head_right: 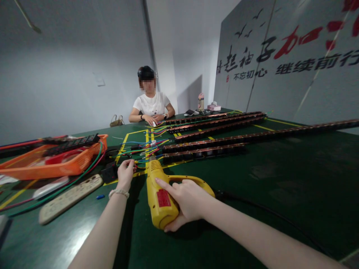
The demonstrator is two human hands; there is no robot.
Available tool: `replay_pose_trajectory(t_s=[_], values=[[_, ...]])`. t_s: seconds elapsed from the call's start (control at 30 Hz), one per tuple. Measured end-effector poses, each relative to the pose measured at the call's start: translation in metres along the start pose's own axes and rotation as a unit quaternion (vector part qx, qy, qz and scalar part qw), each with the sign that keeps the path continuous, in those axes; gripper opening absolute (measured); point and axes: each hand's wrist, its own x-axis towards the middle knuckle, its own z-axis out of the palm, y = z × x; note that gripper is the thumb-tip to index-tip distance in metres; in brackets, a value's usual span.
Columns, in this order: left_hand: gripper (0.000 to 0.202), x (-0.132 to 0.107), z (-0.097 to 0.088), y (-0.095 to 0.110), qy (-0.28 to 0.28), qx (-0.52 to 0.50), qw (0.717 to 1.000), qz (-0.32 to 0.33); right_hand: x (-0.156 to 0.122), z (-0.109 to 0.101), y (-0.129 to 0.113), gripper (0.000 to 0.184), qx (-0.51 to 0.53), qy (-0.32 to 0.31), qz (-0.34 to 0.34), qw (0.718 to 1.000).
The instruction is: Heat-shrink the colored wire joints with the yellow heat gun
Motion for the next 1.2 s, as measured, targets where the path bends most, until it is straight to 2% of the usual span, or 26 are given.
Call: replay_pose_trajectory(t_s=[0.17,0.4,0.63,0.77,0.9,1.2], values=[[0.026,0.000,0.001,-0.002,0.001,0.011,1.000,0.008,-0.001,-0.002,-0.017,0.124,0.000,0.008,0.051,0.999],[0.023,-0.004,0.001,0.005,0.003,0.010,1.000,0.010,0.001,-0.006,-0.032,0.124,0.010,0.002,0.079,0.997],[0.025,-0.002,0.002,0.003,0.004,-0.013,1.000,-0.004,0.005,-0.003,-0.021,0.123,0.009,0.003,0.021,1.000],[0.027,-0.003,0.002,0.009,-0.002,-0.068,0.997,-0.026,0.008,0.000,-0.011,0.123,0.012,0.011,-0.015,1.000],[0.039,-0.004,-0.001,0.016,-0.036,-0.117,0.992,-0.038,0.013,0.001,-0.003,0.123,0.013,0.010,-0.047,0.999],[0.041,-0.001,-0.010,0.013,-0.119,-0.057,0.991,-0.020,0.023,-0.002,0.010,0.123,0.004,-0.005,-0.104,0.995]])
